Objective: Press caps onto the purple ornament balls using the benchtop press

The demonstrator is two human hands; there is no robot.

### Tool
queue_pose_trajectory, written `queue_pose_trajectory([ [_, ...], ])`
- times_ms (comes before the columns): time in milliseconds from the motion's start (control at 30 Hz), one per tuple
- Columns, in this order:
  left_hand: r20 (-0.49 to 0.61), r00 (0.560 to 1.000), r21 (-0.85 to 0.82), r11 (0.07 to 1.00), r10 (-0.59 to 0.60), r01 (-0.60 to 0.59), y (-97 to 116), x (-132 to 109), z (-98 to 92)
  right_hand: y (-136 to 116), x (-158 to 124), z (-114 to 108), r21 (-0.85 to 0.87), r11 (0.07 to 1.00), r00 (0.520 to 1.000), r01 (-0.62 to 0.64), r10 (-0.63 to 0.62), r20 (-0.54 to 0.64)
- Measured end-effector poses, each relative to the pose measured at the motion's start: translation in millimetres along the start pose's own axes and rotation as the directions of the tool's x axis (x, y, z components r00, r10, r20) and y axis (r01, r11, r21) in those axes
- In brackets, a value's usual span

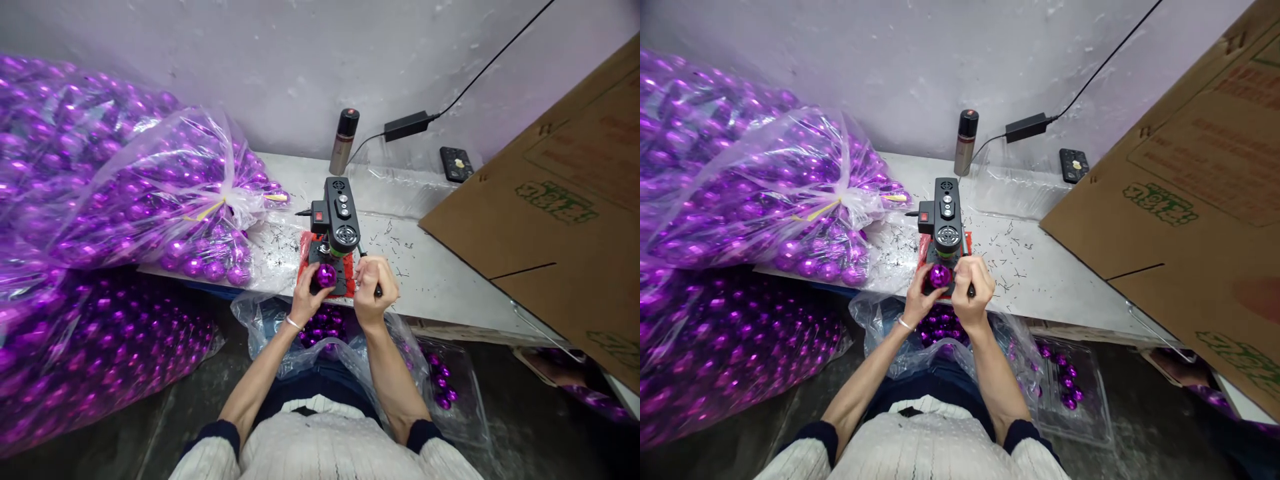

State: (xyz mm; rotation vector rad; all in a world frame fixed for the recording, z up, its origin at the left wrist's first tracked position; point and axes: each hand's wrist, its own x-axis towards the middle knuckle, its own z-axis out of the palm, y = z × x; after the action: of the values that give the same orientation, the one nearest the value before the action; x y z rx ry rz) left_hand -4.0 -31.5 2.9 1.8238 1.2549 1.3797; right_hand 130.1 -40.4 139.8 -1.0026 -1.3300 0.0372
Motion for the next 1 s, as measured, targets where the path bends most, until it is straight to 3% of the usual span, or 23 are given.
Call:
queue_pose_trajectory([
  [100,0.162,0.982,0.074,0.991,0.101,-0.114,7.4,-42.7,-9.2,4.8,-3.6,-1.3,-0.004,0.999,1.000,0.031,-0.031,0.002],
  [200,0.346,0.935,0.111,0.986,0.082,-0.128,7.8,-77.5,-10.2,8.0,-6.1,-0.4,-0.004,0.999,0.999,0.049,-0.049,-0.016],
  [333,0.364,0.930,0.175,0.984,-0.043,-0.023,7.0,-86.4,-5.7,9.3,-7.7,0.1,-0.009,0.999,0.999,0.032,-0.032,-0.032],
  [400,0.311,0.950,0.164,0.986,-0.022,-0.031,10.9,-77.4,-9.8,9.5,-7.8,-0.6,0.002,0.999,0.999,0.032,-0.032,-0.035],
  [500,0.111,0.989,0.186,0.976,0.096,-0.116,17.2,-50.0,-32.3,9.7,-7.9,-1.4,0.016,0.999,0.999,0.041,-0.041,-0.035],
  [567,-0.071,0.985,0.277,0.952,0.155,-0.130,15.5,-20.9,-57.2,9.7,-8.5,-1.0,0.019,0.999,0.999,0.041,-0.040,-0.035],
  [633,-0.243,0.962,0.376,0.926,0.124,-0.024,6.5,16.3,-84.5,9.6,-9.5,0.0,0.022,0.999,0.999,0.035,-0.034,-0.042],
  [667,-0.271,0.959,0.400,0.916,0.085,0.031,-0.2,36.9,-96.7,9.6,-10.1,0.6,0.022,0.999,0.999,0.029,-0.028,-0.047],
  [767,-0.140,0.988,0.499,0.856,-0.071,0.133,-22.0,99.1,-119.5,10.1,-11.9,2.0,0.015,1.000,0.998,0.021,-0.020,-0.060],
  [867,0.009,0.956,0.664,0.717,-0.293,0.214,-33.7,148.8,-119.9,11.2,-12.7,1.5,-0.001,0.999,0.997,0.039,-0.039,-0.060],
  [1000,0.015,0.901,0.819,0.523,-0.433,0.237,-28.6,171.8,-109.5,13.4,-13.6,-1.5,-0.029,0.998,0.998,0.051,-0.052,-0.033],
])
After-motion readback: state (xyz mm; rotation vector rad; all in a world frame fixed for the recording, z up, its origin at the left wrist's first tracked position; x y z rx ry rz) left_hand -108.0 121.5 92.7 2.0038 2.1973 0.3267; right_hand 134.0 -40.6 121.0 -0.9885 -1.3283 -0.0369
